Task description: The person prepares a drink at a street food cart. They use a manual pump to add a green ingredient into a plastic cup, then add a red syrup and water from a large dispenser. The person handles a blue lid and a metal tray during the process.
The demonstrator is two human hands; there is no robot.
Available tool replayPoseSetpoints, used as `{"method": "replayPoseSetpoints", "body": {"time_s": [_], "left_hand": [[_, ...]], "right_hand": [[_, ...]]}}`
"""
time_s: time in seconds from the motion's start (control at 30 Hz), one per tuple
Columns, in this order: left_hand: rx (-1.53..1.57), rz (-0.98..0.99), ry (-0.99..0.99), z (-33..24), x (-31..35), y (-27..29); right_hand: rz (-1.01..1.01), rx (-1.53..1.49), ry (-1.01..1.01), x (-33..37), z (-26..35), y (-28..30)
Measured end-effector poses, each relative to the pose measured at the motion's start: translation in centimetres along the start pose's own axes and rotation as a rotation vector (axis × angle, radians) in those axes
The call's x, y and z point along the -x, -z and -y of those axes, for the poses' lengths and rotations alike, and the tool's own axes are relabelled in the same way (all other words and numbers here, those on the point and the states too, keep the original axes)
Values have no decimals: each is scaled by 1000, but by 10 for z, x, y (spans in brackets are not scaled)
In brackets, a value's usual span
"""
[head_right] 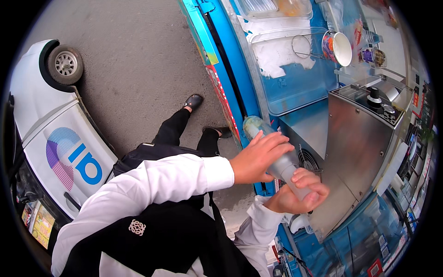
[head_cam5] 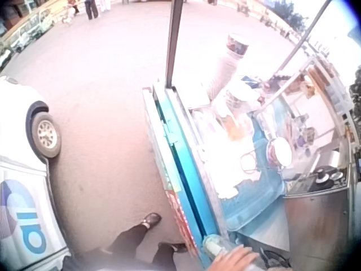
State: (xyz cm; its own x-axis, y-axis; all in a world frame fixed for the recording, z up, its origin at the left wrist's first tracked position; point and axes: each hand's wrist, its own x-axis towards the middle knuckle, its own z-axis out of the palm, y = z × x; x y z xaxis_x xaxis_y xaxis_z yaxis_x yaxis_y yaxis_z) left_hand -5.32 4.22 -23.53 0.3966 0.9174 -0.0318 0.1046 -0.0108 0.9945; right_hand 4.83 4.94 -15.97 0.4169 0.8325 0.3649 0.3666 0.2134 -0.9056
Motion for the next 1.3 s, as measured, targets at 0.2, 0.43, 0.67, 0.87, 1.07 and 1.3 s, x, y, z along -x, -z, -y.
{"method": "replayPoseSetpoints", "body": {"time_s": [0.2, 0.43, 0.67, 0.87, 1.07, 1.3], "left_hand": [[7, -25, -25, 2, 3, -2], [15, -26, -14, 2, 2, -1], [25, -19, 3, 1, 1, 2], [3, -17, -8, 0, 3, 0], [25, -3, -4, -2, 7, -7], [21, 7, -2, 2, 5, -6]], "right_hand": [[23, -94, 66, 8, 1, 11], [-30, -248, 53, -6, 28, 28], [101, -192, 27, -21, 31, 38], [-122, -54, -57, 0, 3, 0], [15, -147, -7, 0, 17, 21], [61, -310, -47, -16, 39, 44]]}}
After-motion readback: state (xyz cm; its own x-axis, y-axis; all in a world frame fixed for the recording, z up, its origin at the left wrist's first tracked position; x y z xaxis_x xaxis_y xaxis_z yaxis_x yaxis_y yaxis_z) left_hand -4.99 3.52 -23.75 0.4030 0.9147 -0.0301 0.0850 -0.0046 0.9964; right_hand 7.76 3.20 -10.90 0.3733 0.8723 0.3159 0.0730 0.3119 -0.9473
